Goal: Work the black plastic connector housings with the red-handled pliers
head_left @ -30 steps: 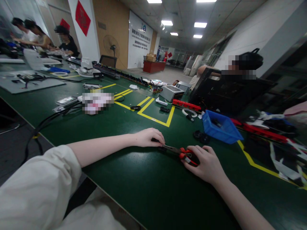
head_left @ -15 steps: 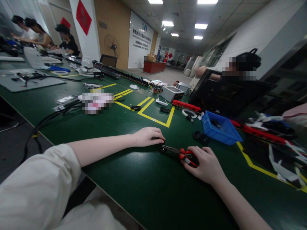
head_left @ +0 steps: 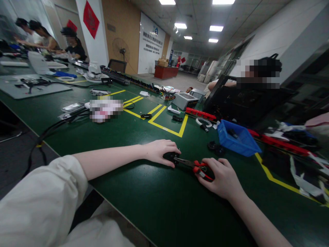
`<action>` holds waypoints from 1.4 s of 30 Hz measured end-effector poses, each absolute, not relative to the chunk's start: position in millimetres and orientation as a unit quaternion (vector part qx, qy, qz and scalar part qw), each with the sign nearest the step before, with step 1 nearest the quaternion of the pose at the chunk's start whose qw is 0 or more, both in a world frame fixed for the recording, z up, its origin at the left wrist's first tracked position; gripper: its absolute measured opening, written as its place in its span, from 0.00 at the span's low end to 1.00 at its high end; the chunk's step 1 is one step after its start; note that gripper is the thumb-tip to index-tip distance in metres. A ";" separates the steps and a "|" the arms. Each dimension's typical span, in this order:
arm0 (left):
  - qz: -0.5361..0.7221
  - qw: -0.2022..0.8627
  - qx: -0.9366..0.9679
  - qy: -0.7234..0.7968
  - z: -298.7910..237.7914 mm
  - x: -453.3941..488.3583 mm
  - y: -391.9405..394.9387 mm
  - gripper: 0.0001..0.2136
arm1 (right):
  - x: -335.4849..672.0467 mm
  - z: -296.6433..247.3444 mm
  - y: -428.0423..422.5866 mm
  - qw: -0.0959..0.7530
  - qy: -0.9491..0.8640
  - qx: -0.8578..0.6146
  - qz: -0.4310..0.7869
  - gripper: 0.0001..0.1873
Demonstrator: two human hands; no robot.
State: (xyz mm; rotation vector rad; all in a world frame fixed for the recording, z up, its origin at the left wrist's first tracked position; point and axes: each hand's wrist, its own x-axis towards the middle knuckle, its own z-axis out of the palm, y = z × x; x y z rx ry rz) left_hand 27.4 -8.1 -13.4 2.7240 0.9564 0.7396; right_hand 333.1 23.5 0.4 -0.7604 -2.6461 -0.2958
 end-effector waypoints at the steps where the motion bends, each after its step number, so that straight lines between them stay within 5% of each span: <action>1: 0.247 0.085 0.912 0.317 -13.1 27.2 -8.1 0.25 | 333.4 0.3 23.5 0.186 -0.939 -0.266 -0.109 0.21; 42: 0.238 0.093 0.930 0.266 -13.6 26.6 -9.9 0.22 | 331.5 1.1 23.2 0.172 -0.948 -0.254 -0.083 0.20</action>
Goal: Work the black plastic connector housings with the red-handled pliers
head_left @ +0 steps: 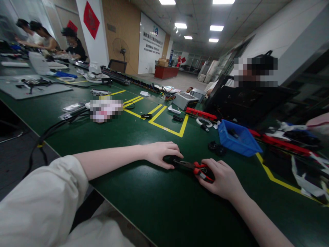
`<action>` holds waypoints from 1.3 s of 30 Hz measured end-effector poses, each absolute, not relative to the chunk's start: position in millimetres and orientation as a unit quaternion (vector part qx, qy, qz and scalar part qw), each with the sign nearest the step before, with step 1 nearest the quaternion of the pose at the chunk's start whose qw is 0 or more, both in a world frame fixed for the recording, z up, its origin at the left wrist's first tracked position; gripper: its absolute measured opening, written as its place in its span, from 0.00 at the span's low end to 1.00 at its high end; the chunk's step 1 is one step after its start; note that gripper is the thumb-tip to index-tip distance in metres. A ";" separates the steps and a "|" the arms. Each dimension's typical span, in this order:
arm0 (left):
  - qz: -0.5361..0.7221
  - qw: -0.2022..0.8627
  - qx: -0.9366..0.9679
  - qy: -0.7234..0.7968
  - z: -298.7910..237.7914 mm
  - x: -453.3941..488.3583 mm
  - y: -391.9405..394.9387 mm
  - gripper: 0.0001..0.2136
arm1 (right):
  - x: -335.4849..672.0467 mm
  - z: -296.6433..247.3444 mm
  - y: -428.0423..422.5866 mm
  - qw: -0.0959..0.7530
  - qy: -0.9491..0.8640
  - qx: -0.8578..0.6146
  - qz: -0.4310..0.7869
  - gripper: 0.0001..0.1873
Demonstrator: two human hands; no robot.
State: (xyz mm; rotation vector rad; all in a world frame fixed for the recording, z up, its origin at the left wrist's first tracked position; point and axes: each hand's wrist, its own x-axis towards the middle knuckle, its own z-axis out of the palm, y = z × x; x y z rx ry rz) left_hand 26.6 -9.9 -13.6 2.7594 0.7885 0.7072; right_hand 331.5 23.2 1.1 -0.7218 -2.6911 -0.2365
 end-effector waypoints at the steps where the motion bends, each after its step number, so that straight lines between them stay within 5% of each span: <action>1: 0.238 0.095 0.928 0.268 -13.1 26.8 -10.1 0.23 | 331.4 1.1 23.1 0.170 -0.948 -0.257 -0.082 0.20; 8: 0.252 0.125 0.920 0.273 -12.5 27.6 -9.0 0.31 | 332.5 0.8 21.9 0.169 -0.947 -0.259 -0.086 0.20; 39: 0.250 0.173 0.909 0.284 -11.1 26.7 -10.7 0.26 | 335.2 -1.8 20.2 0.218 -0.934 -0.237 -0.157 0.21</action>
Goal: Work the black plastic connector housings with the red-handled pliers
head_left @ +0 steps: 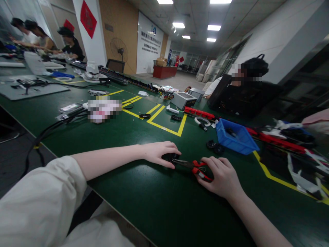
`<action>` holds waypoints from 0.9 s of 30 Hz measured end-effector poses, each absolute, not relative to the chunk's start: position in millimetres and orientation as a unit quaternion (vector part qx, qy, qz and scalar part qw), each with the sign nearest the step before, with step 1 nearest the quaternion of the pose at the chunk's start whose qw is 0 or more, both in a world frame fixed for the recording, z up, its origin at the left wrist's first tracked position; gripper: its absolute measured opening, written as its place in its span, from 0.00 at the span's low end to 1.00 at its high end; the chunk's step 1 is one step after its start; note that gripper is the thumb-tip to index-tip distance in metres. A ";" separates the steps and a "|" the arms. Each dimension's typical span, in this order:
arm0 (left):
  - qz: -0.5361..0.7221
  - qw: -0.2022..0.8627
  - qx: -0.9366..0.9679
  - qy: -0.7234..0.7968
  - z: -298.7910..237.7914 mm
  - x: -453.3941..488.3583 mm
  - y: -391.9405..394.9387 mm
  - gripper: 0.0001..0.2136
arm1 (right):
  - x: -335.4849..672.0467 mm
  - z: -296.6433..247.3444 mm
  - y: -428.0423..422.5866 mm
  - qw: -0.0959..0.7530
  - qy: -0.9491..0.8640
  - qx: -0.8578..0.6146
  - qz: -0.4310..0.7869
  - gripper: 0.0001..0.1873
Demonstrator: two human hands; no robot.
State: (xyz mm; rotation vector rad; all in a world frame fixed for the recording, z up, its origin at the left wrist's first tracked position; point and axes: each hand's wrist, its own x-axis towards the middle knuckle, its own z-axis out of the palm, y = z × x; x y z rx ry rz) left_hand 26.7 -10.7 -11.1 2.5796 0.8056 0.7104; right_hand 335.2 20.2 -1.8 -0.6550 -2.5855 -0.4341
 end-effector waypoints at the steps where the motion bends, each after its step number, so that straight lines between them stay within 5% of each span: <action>1: 0.250 0.171 0.910 0.284 -11.1 26.8 -10.7 0.26 | 335.2 -1.6 20.2 0.218 -0.934 -0.234 -0.161 0.22; 27: 0.288 0.133 0.909 0.271 -14.5 27.8 -8.6 0.30 | 332.8 2.5 19.5 0.194 -0.940 -0.247 -0.134 0.21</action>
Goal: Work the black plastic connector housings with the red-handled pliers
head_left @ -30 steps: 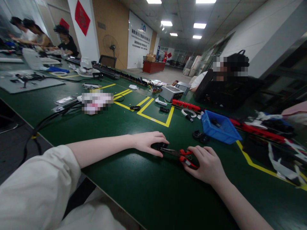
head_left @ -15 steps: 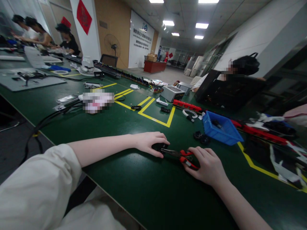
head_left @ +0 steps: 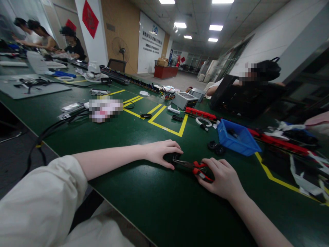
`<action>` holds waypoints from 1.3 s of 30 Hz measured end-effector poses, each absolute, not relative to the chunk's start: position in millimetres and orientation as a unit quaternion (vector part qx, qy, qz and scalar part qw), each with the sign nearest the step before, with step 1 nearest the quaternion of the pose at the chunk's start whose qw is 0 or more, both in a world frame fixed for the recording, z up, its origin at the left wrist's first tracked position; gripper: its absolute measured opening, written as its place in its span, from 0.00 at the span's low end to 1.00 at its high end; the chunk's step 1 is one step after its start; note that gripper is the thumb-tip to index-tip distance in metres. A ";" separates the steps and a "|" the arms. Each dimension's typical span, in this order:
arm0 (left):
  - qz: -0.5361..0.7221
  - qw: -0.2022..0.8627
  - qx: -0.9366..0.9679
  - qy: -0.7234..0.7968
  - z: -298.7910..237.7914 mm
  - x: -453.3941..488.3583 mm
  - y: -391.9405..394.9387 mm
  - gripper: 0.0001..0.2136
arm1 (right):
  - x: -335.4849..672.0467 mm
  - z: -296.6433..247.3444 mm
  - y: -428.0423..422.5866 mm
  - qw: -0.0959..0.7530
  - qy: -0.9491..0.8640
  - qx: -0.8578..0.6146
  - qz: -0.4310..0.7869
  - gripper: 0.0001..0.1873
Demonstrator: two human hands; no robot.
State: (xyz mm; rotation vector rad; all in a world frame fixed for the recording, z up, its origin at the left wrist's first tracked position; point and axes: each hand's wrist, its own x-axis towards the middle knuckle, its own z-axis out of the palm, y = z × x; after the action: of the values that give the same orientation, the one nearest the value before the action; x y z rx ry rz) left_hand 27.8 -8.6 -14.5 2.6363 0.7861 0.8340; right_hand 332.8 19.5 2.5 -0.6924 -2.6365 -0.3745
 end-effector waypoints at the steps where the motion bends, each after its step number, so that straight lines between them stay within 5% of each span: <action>1: 0.287 0.129 0.909 0.271 -14.5 27.8 -8.6 0.30 | 332.6 2.9 19.2 0.194 -0.940 -0.246 -0.133 0.20; 24: 0.250 0.128 0.911 0.302 -13.8 26.7 -9.4 0.28 | 333.0 2.1 18.5 0.197 -0.941 -0.236 -0.140 0.21; 39: 0.240 0.089 0.890 0.376 -9.0 27.4 -6.8 0.38 | 335.1 -1.6 24.8 0.237 -0.922 -0.200 -0.231 0.21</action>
State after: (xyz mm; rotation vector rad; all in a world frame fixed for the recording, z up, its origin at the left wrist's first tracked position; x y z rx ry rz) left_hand 27.4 -6.8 -9.0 2.6487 1.1196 0.7131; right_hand 335.1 24.8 -1.6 -0.5489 -2.5272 -0.6330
